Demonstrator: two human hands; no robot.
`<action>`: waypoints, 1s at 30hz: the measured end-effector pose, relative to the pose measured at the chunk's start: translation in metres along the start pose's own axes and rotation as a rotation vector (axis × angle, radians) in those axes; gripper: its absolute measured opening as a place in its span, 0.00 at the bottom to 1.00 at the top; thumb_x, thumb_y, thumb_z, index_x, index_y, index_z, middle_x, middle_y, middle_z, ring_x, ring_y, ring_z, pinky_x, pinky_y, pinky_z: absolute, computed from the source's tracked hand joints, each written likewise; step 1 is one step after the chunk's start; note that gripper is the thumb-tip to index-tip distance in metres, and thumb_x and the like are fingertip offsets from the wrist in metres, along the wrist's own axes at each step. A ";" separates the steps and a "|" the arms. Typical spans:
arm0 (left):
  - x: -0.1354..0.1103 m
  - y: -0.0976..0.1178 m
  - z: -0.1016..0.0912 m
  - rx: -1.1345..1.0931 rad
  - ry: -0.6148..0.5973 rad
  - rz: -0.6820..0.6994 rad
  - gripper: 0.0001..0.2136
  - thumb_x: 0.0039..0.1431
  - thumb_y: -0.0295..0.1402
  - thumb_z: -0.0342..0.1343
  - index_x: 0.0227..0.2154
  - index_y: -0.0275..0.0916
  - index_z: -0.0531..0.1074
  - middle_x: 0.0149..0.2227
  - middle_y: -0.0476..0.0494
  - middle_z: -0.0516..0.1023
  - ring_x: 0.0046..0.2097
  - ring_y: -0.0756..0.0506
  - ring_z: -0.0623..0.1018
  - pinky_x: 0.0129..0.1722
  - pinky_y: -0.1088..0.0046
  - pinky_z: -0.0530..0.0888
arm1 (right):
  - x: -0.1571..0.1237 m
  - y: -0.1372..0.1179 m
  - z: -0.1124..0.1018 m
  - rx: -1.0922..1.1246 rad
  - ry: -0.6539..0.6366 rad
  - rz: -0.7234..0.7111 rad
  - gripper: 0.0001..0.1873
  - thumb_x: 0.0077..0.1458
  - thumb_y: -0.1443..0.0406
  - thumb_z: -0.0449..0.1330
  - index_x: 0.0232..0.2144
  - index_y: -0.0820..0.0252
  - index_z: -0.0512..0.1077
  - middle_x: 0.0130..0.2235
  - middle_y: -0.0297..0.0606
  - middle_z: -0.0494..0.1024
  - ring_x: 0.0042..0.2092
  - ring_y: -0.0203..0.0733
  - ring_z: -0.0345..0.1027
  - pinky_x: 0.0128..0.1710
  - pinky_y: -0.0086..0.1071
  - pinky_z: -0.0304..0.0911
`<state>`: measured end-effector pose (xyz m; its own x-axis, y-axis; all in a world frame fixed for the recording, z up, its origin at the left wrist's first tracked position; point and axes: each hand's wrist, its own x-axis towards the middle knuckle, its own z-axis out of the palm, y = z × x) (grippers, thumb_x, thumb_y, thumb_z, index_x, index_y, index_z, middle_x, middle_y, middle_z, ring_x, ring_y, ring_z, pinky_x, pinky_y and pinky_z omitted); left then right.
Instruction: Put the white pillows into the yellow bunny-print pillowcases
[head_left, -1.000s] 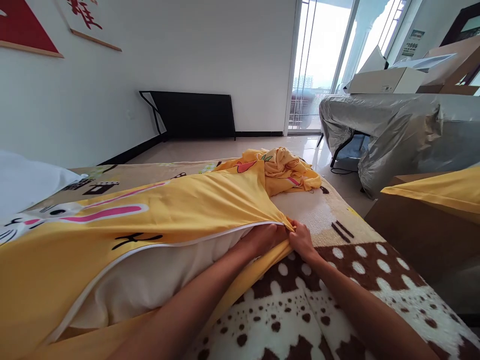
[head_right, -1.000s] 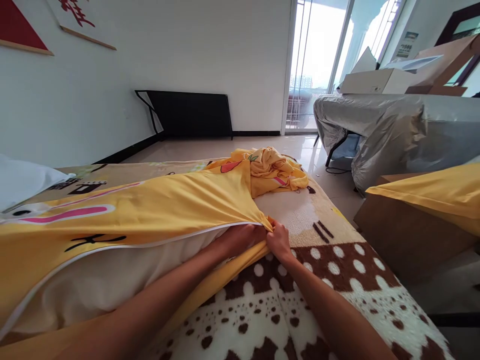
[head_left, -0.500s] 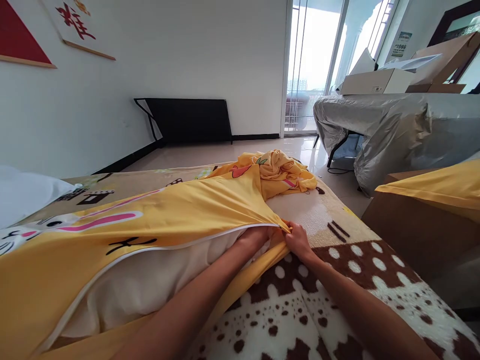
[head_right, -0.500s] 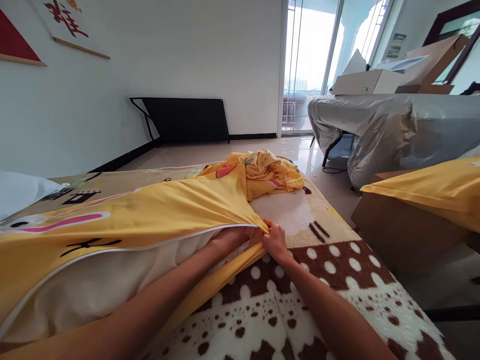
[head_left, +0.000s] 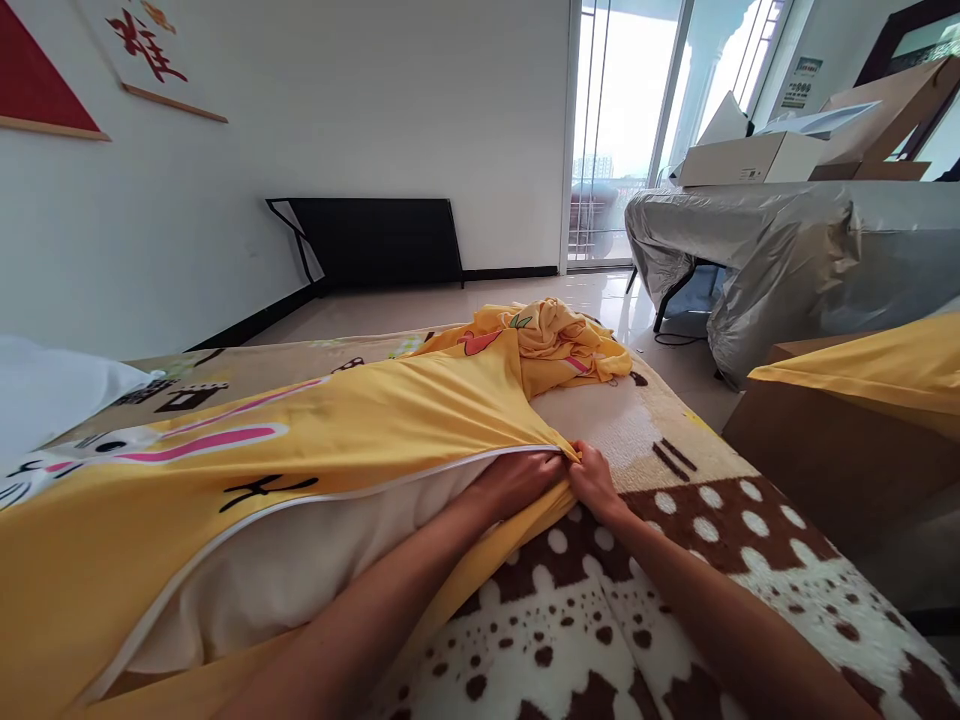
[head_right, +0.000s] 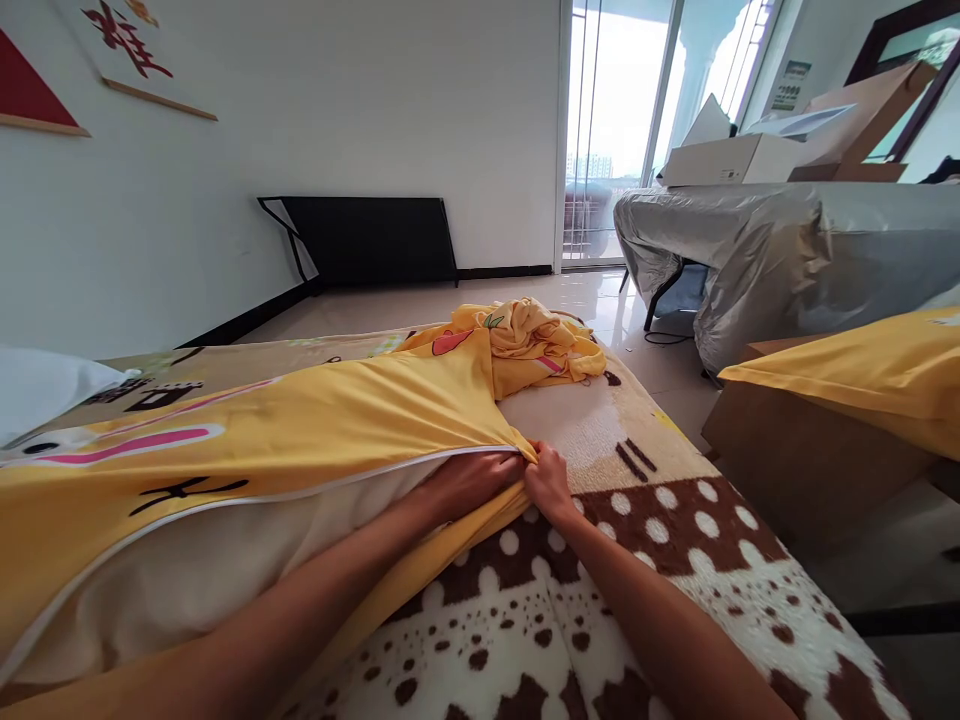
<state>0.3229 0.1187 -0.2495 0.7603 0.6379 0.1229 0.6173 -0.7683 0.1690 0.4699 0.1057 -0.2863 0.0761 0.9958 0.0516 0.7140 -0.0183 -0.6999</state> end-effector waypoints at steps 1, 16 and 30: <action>0.000 -0.001 -0.002 -0.032 0.001 -0.003 0.14 0.57 0.23 0.43 0.43 0.36 0.69 0.44 0.39 0.77 0.45 0.42 0.76 0.46 0.67 0.70 | 0.000 0.000 0.000 0.030 0.002 0.004 0.25 0.46 0.73 0.45 0.46 0.64 0.71 0.41 0.44 0.78 0.42 0.40 0.70 0.39 0.25 0.60; 0.013 -0.012 0.010 -0.486 0.120 -0.080 0.15 0.53 0.24 0.44 0.39 0.37 0.73 0.44 0.44 0.77 0.47 0.46 0.73 0.51 0.70 0.68 | 0.005 0.008 0.033 1.087 0.117 0.193 0.18 0.35 0.57 0.59 0.31 0.60 0.70 0.29 0.36 0.76 0.31 0.39 0.66 0.31 0.29 0.61; 0.006 -0.011 0.011 -0.465 0.172 -0.092 0.14 0.60 0.31 0.42 0.32 0.36 0.73 0.35 0.43 0.76 0.36 0.46 0.72 0.44 0.69 0.68 | 0.008 0.013 0.025 0.963 0.168 0.055 0.14 0.37 0.61 0.58 0.29 0.62 0.72 0.28 0.33 0.75 0.31 0.37 0.62 0.31 0.28 0.59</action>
<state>0.3229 0.1305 -0.2612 0.6385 0.7312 0.2401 0.4948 -0.6290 0.5997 0.4622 0.1155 -0.3129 0.2436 0.9685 0.0505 -0.1611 0.0917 -0.9827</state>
